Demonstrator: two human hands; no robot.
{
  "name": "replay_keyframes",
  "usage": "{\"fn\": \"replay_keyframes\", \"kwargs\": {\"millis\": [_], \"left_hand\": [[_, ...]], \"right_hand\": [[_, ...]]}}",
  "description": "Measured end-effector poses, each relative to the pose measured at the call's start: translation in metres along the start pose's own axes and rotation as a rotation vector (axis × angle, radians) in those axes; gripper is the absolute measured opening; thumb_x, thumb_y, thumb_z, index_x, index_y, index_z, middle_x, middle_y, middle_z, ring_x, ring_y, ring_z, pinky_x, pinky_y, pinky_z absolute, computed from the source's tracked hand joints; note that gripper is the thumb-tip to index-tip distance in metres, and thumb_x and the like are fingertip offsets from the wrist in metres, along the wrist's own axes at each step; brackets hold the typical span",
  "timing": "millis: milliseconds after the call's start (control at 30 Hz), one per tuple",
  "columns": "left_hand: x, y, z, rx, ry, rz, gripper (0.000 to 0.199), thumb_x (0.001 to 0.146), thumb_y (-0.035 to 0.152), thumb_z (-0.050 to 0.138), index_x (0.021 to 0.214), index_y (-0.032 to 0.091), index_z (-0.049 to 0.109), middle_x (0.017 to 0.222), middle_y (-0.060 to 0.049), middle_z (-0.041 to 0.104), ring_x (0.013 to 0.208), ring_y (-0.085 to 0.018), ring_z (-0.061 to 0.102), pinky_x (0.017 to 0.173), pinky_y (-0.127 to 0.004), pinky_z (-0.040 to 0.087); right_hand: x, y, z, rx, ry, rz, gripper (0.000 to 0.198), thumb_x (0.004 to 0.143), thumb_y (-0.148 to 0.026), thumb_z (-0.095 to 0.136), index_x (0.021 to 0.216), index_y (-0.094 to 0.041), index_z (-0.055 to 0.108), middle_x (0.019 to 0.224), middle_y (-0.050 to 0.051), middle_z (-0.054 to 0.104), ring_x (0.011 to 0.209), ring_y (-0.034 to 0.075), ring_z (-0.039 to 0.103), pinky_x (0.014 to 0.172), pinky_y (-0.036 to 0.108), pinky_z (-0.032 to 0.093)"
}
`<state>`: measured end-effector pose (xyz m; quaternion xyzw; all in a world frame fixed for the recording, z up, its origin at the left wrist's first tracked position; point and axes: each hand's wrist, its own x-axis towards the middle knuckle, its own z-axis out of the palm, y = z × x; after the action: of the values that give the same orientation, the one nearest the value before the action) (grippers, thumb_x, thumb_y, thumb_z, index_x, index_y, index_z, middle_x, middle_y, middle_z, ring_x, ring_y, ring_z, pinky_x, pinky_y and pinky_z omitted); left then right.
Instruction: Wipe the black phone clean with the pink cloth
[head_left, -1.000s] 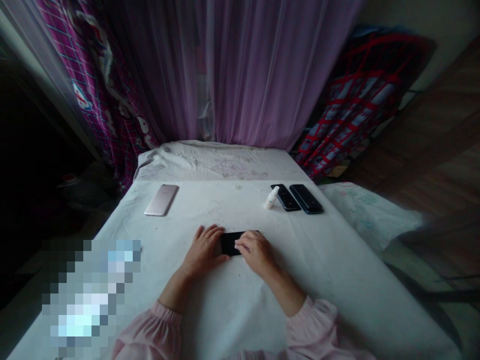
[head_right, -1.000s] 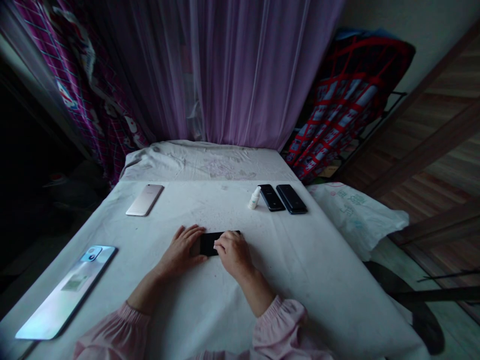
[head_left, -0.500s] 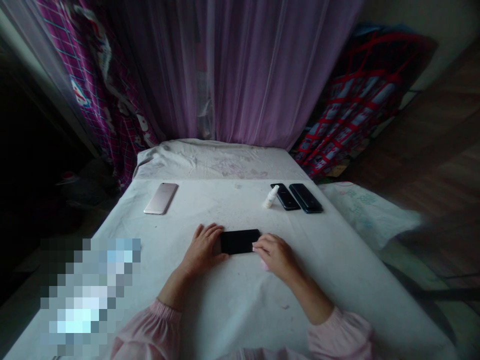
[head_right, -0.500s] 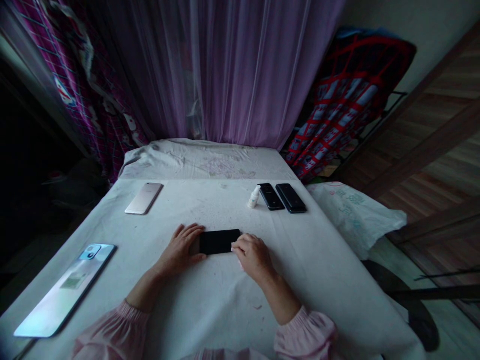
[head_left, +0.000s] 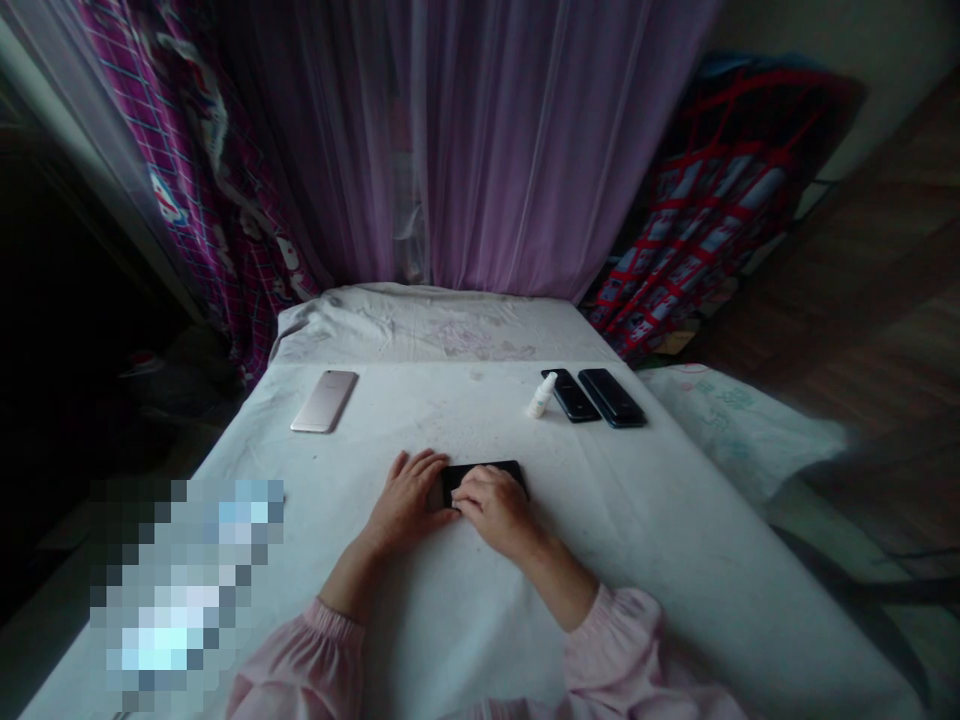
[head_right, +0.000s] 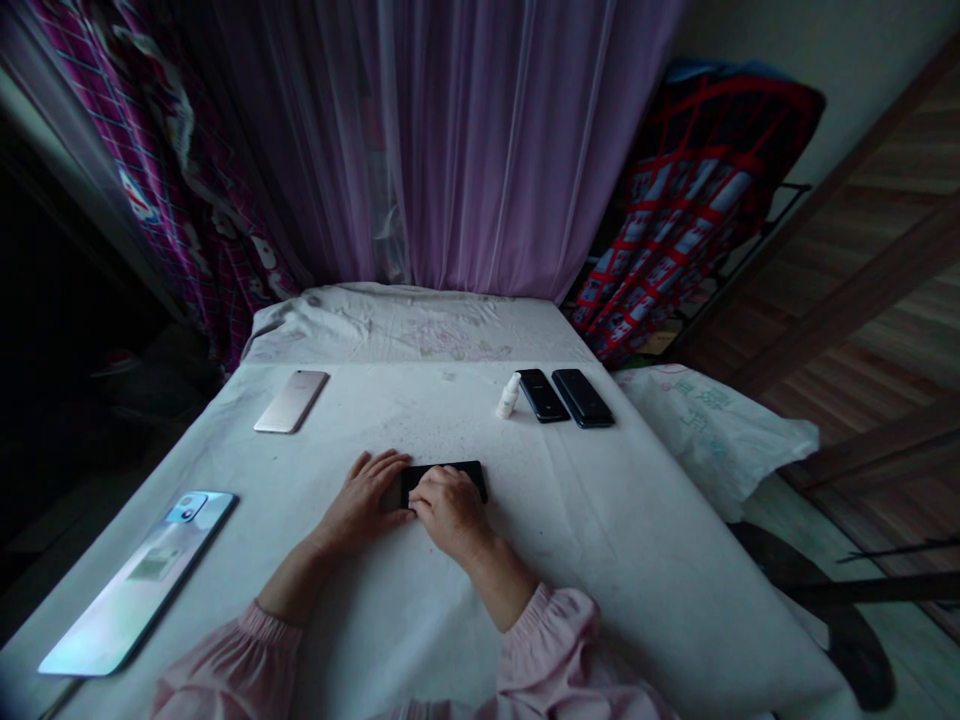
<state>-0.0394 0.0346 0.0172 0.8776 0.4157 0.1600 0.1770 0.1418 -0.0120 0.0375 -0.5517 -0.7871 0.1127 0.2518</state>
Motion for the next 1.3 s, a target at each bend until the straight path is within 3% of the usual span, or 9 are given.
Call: {"fn": "replay_keyframes", "kwargs": {"millis": [233, 400, 567, 867, 1067, 1300], "left_hand": [[-0.001, 0.002, -0.002, -0.016, -0.014, 0.002, 0.072, 0.074, 0.043, 0.076, 0.136, 0.021, 0.046, 0.141, -0.013, 0.052, 0.137, -0.032, 0.038, 0.115, -0.058, 0.016], [-0.001, 0.002, -0.002, -0.026, -0.021, 0.011, 0.071, 0.074, 0.042, 0.075, 0.136, 0.02, 0.046, 0.141, -0.013, 0.052, 0.137, -0.032, 0.037, 0.115, -0.059, 0.015], [-0.001, 0.002, -0.003, -0.024, -0.009, 0.014, 0.07, 0.074, 0.042, 0.075, 0.135, 0.021, 0.046, 0.14, -0.013, 0.052, 0.137, -0.032, 0.038, 0.115, -0.059, 0.016], [0.0, 0.003, -0.004, -0.043, -0.014, 0.009, 0.071, 0.075, 0.043, 0.074, 0.136, 0.021, 0.046, 0.141, -0.014, 0.052, 0.137, -0.032, 0.038, 0.115, -0.058, 0.014], [0.0, 0.003, -0.004, -0.044, -0.032, 0.004, 0.071, 0.075, 0.042, 0.074, 0.136, 0.022, 0.045, 0.141, -0.014, 0.051, 0.137, -0.032, 0.037, 0.115, -0.059, 0.013], [0.0, 0.005, -0.004, -0.035, -0.036, -0.008, 0.068, 0.075, 0.042, 0.074, 0.134, 0.021, 0.048, 0.141, -0.012, 0.052, 0.137, -0.032, 0.037, 0.114, -0.06, 0.014]], "right_hand": [[-0.025, 0.05, -0.029, 0.046, 0.065, 0.101, 0.013, 0.078, -0.011, 0.068, 0.077, -0.023, 0.073, 0.082, 0.001, 0.069, 0.079, 0.015, 0.062, 0.075, 0.026, 0.046], [-0.012, 0.069, -0.031, -0.007, 0.114, 0.186, 0.012, 0.078, -0.014, 0.067, 0.074, -0.024, 0.073, 0.082, 0.001, 0.069, 0.08, 0.015, 0.063, 0.075, 0.026, 0.047], [0.003, 0.067, -0.026, -0.034, 0.137, 0.235, 0.011, 0.079, -0.015, 0.067, 0.074, -0.023, 0.072, 0.083, 0.001, 0.069, 0.083, 0.016, 0.063, 0.076, 0.026, 0.047], [-0.027, 0.064, -0.029, 0.028, 0.108, 0.217, 0.011, 0.08, -0.017, 0.066, 0.077, -0.024, 0.073, 0.084, 0.001, 0.069, 0.082, 0.015, 0.064, 0.076, 0.026, 0.047], [0.003, 0.061, -0.027, -0.05, 0.108, 0.251, 0.012, 0.081, -0.016, 0.066, 0.074, -0.024, 0.073, 0.083, 0.002, 0.069, 0.083, 0.016, 0.063, 0.076, 0.027, 0.046], [0.03, 0.021, -0.01, -0.065, -0.02, 0.102, 0.01, 0.081, -0.016, 0.068, 0.079, -0.024, 0.074, 0.086, 0.003, 0.07, 0.087, 0.017, 0.062, 0.08, 0.027, 0.045]]}}
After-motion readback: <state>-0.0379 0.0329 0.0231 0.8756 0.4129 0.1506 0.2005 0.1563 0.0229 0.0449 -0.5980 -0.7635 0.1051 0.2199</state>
